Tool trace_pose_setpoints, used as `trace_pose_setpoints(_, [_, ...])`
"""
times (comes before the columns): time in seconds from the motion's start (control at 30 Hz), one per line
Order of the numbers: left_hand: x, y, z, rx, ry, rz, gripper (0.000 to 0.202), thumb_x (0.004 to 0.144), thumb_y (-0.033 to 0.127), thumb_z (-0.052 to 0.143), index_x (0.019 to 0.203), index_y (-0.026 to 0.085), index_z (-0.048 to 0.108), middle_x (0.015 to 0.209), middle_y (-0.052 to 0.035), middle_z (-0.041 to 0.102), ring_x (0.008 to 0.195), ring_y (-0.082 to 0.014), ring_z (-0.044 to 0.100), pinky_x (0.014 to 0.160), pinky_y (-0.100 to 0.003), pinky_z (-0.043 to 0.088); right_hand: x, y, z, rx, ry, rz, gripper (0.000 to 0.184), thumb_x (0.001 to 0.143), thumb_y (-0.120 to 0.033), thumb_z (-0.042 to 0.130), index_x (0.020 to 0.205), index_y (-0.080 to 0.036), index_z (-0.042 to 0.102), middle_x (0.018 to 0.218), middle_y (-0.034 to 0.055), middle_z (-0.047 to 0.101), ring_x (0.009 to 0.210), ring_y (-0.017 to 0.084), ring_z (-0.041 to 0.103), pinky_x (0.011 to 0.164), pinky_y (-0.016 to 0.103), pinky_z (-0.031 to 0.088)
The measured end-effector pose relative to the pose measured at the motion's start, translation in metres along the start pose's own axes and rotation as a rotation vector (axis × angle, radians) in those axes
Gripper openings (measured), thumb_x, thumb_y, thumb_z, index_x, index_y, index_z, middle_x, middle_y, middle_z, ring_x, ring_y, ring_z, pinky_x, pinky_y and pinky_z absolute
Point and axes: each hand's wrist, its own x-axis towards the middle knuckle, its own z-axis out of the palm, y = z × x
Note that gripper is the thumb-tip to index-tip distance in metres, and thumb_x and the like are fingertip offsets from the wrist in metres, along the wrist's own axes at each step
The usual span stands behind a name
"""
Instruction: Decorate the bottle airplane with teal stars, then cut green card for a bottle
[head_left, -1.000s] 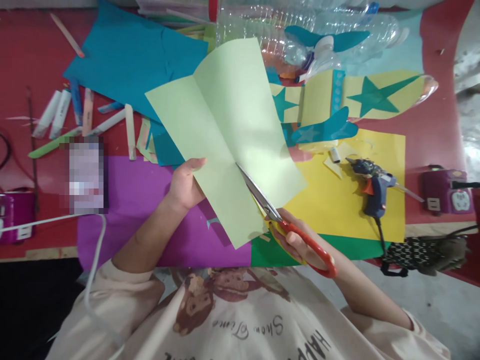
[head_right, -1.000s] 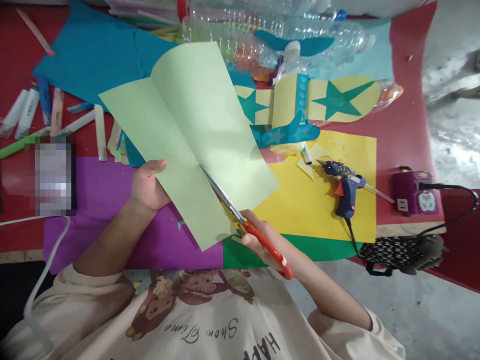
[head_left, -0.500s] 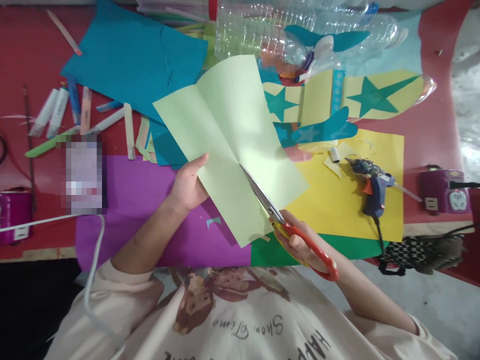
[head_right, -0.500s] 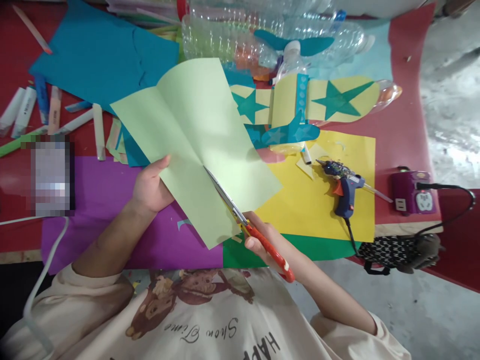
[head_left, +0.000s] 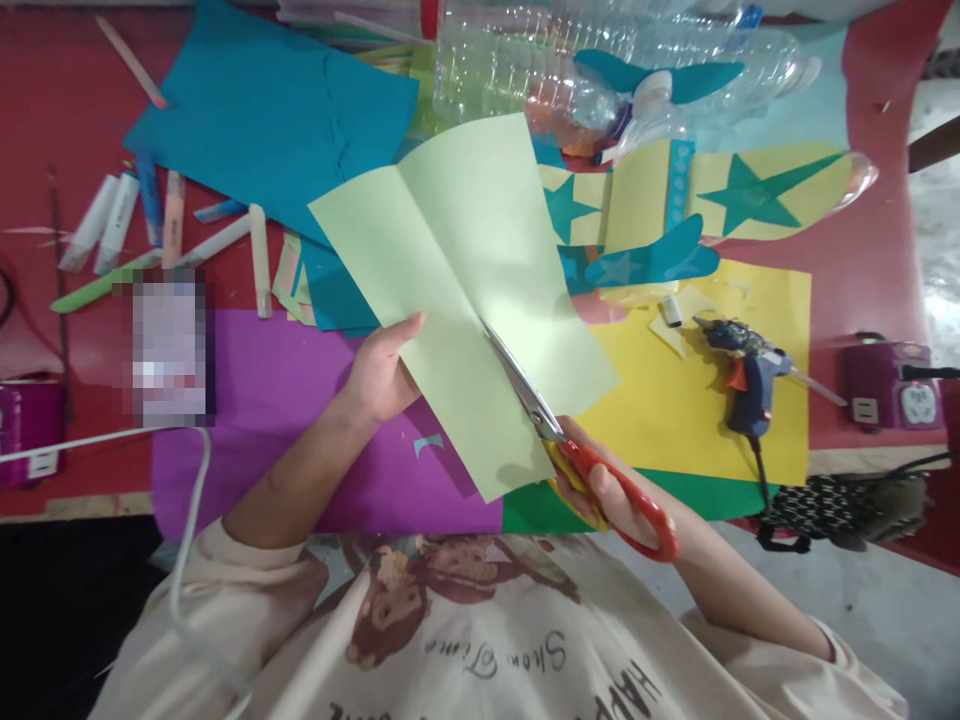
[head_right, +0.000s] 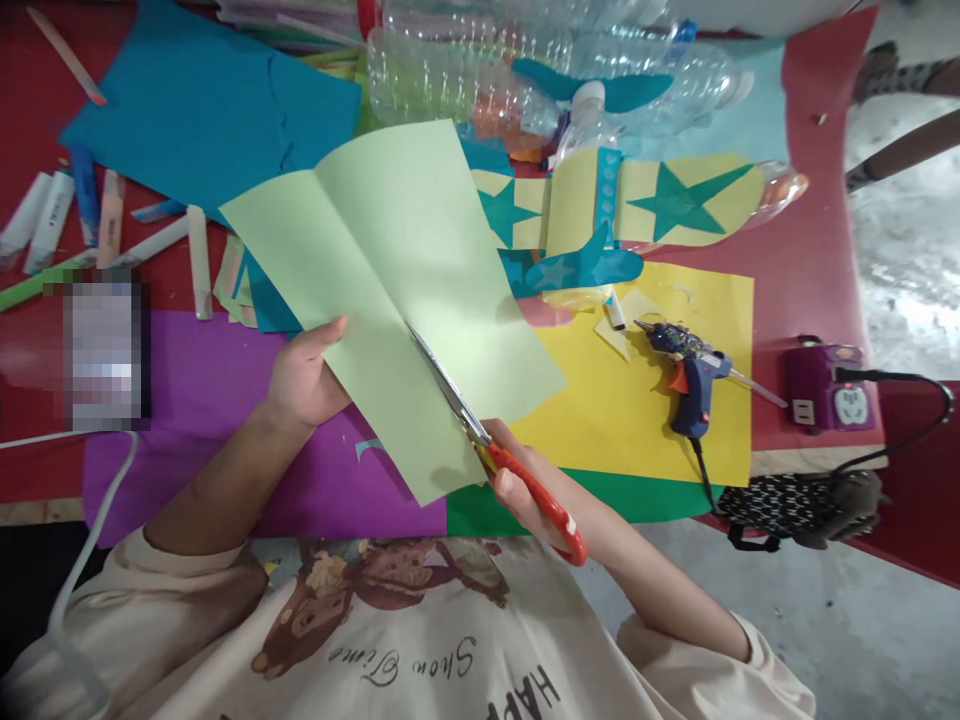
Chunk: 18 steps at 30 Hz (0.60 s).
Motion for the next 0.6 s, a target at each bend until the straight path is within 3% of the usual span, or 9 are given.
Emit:
trace_pose_setpoints(0.23, [-0.001,-0.004,-0.001,0.000,0.006,0.050,0.042,0.076,0.025,0.073,0.116,0.017,0.066,0.114,-0.0064,0.073,0.125,-0.0314,0.059,0.109,-0.043,0.047,0.005,0.005,0.004,0.138,-0.009,0.050,0.055,0.086,-0.079,0.033,0.093,-0.024,0.038,0.058,-0.0096,0.031,0.045,0.007,0.025,0.041,0.023,0.021])
trace_pose_setpoints(0.4, [-0.001,-0.002,0.000,0.005,0.041,0.036,0.028,0.077,0.023,0.071,0.104,0.016,0.069,0.109,-0.0069,0.074,0.125,-0.0311,0.059,0.109,-0.043,0.047,0.007,0.006,0.007,0.167,0.013,0.069,0.061,0.081,-0.083,0.037,0.094,-0.024,0.040,0.056,-0.0099,0.031,0.045,0.007,0.023,0.042,0.023,0.020])
trace_pose_setpoints(0.6, [0.000,0.000,0.004,0.025,0.166,-0.007,0.017,0.084,0.017,0.057,0.095,0.013,0.069,0.097,-0.0086,0.075,0.119,-0.0308,0.063,0.104,-0.045,0.051,0.006,0.012,0.009,0.175,0.035,0.130,0.066,0.076,-0.087,0.040,0.096,-0.024,0.042,0.059,-0.0092,0.030,0.047,0.007,0.022,0.042,0.023,0.019])
